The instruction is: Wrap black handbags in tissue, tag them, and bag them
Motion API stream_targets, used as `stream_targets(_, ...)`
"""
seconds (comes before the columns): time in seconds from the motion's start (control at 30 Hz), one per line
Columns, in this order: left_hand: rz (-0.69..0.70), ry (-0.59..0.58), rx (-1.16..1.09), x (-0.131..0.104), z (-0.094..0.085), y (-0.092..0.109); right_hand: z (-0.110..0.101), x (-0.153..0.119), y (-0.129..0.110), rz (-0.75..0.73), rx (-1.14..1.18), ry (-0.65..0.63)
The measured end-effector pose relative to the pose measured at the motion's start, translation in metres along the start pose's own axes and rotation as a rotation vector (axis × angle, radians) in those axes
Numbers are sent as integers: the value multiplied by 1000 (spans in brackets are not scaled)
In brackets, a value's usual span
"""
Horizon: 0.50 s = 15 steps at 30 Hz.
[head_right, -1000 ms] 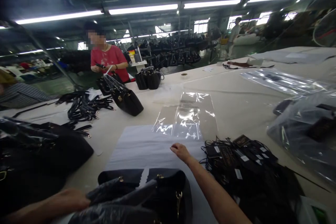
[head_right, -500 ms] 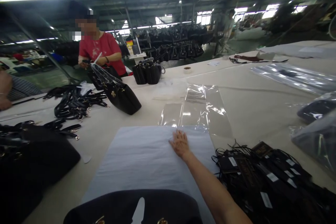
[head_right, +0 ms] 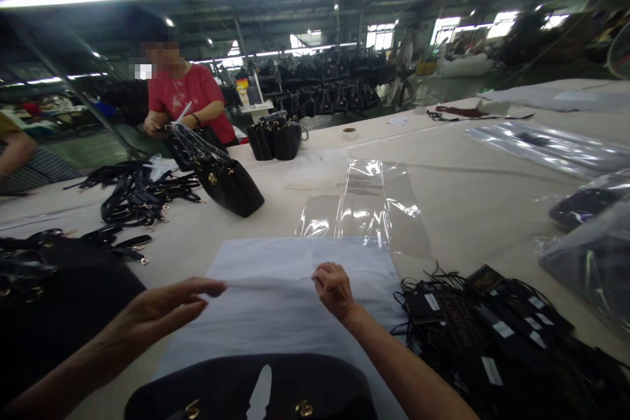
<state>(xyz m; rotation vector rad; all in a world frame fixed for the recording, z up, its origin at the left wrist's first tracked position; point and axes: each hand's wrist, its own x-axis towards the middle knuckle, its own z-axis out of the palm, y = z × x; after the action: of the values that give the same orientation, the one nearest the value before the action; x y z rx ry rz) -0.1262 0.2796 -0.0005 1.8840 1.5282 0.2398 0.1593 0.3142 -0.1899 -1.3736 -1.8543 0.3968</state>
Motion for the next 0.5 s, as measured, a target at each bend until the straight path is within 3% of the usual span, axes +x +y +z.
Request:
stream_targets(0.13,163,-237,156,62,28,22,-42,-10,-43,-340,95,28)
stream_targets(0.27,125,-501,206,101,48,46,-86,-12,-83,-457,181,-63)
stream_targets(0.4,5,-765,-17,86,50,55,-111,-17,-105,-469,227,-130)
stream_targets(0.5,-32,-794,-151,59,50,54,-116,-24,-112,-437,285,-221)
